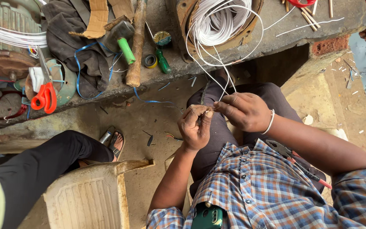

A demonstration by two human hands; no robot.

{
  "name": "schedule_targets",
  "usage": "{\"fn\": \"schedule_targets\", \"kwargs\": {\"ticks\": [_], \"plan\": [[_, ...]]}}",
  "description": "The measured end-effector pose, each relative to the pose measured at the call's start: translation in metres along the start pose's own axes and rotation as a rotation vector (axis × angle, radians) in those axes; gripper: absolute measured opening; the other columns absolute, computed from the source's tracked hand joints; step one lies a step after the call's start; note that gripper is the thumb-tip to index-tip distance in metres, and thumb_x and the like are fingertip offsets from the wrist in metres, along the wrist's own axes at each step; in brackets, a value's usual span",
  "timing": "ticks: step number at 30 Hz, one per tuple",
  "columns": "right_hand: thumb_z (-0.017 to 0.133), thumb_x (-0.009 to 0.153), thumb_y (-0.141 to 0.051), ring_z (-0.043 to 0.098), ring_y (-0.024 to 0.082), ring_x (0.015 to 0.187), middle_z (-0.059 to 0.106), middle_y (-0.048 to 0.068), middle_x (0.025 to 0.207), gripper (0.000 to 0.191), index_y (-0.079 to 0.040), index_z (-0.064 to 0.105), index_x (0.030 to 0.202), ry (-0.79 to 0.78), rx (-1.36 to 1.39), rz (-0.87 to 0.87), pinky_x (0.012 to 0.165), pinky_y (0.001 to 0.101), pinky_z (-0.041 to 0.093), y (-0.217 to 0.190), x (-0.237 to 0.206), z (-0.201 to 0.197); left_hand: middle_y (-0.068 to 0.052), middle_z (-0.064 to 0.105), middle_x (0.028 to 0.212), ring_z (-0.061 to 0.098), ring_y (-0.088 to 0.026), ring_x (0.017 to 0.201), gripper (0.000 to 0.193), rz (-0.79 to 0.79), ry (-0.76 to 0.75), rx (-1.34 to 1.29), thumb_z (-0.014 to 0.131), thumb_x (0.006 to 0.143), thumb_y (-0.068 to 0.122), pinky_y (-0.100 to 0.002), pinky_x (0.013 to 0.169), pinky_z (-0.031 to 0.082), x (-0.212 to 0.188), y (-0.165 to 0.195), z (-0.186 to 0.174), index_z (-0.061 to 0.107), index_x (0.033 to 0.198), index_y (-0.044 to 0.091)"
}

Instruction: The person sits on a chair and strips insulation from the ends of electrical wires. They cut wire pieces with scissors, then use a small blade to scrape and remove the insulation from copper wire ends, working on one wire at a time over their lap.

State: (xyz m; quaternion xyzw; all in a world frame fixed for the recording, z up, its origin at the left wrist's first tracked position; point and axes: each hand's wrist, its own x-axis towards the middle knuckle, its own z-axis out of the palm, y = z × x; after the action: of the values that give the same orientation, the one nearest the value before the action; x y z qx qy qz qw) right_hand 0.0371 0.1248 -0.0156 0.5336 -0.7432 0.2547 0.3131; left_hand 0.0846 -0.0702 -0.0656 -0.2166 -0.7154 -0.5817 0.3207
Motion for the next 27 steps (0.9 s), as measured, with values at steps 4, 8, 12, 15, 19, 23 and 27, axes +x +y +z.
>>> {"fn": "schedule_targets", "kwargs": {"ticks": [4, 8, 12, 15, 19, 23, 27], "plan": [[0.075, 0.074, -0.003, 0.07, 0.03, 0.086, 0.07, 0.01, 0.098, 0.028, -0.004, 0.071, 0.102, -0.168, 0.295, 0.333, 0.068, 0.0387, 0.055, 0.003, 0.007, -0.003, -0.01, 0.069, 0.098, 0.071, -0.022, 0.087, 0.008, 0.102, -0.027, 0.076, 0.068, 0.103, 0.007, -0.031, 0.075, 0.059, 0.003, -0.001, -0.001, 0.067, 0.107, 0.0], [0.072, 0.094, -0.011, 0.063, 0.028, 0.078, 0.071, 0.01, 0.088, 0.01, -0.003, 0.072, 0.1, -0.488, 0.89, 0.707, 0.067, 0.0381, 0.052, 0.016, 0.018, -0.013, -0.01, 0.069, 0.097, 0.071, -0.02, 0.085, 0.009, 0.119, -0.049, 0.075, 0.067, 0.103, 0.008, -0.029, 0.072, 0.059, 0.003, -0.002, -0.003, 0.068, 0.108, 0.0], [0.077, 0.085, -0.014, 0.068, 0.027, 0.078, 0.068, 0.009, 0.09, 0.027, 0.001, 0.071, 0.107, -0.236, 0.273, 0.174, 0.067, 0.0371, 0.052, 0.01, 0.017, -0.012, -0.002, 0.066, 0.083, 0.056, -0.008, 0.065, 0.01, -0.136, 0.012, -0.027, 0.065, 0.103, 0.011, -0.024, 0.059, 0.044, -0.001, -0.002, -0.004, 0.068, 0.098, 0.003], [0.075, 0.088, -0.012, 0.065, 0.025, 0.073, 0.069, 0.011, 0.092, 0.024, 0.001, 0.073, 0.108, -0.109, -0.005, -0.012, 0.063, 0.0363, 0.05, 0.002, 0.012, -0.004, 0.001, 0.056, 0.076, 0.047, -0.006, 0.065, 0.014, -0.319, 0.001, -0.237, 0.065, 0.108, 0.01, -0.024, 0.059, 0.038, -0.006, -0.002, -0.003, 0.067, 0.095, 0.003], [0.073, 0.093, -0.017, 0.061, 0.03, 0.076, 0.062, 0.01, 0.081, 0.013, -0.005, 0.067, 0.09, -0.175, 0.231, 0.438, 0.066, 0.0409, 0.049, -0.002, 0.008, 0.004, -0.004, 0.061, 0.083, 0.056, -0.014, 0.07, 0.008, -0.13, -0.022, 0.009, 0.067, 0.104, 0.007, -0.029, 0.063, 0.046, -0.006, -0.005, -0.003, 0.067, 0.098, 0.003], [0.068, 0.096, -0.015, 0.06, 0.029, 0.073, 0.062, 0.011, 0.08, 0.016, 0.0, 0.064, 0.09, -0.347, 0.715, 0.645, 0.069, 0.0412, 0.05, 0.014, 0.009, 0.001, -0.012, 0.068, 0.096, 0.069, -0.026, 0.086, 0.011, 0.197, -0.029, 0.223, 0.059, 0.104, 0.006, -0.036, 0.075, 0.058, -0.004, -0.009, 0.003, 0.069, 0.107, 0.001], [0.069, 0.095, -0.012, 0.06, 0.033, 0.079, 0.061, 0.013, 0.081, 0.015, 0.0, 0.063, 0.09, -0.377, 0.523, 0.558, 0.072, 0.043, 0.05, 0.015, 0.008, -0.002, -0.013, 0.068, 0.1, 0.069, -0.03, 0.093, 0.012, 0.186, -0.05, 0.238, 0.058, 0.106, 0.011, -0.038, 0.081, 0.057, -0.004, -0.006, 0.003, 0.067, 0.109, 0.003]]}}
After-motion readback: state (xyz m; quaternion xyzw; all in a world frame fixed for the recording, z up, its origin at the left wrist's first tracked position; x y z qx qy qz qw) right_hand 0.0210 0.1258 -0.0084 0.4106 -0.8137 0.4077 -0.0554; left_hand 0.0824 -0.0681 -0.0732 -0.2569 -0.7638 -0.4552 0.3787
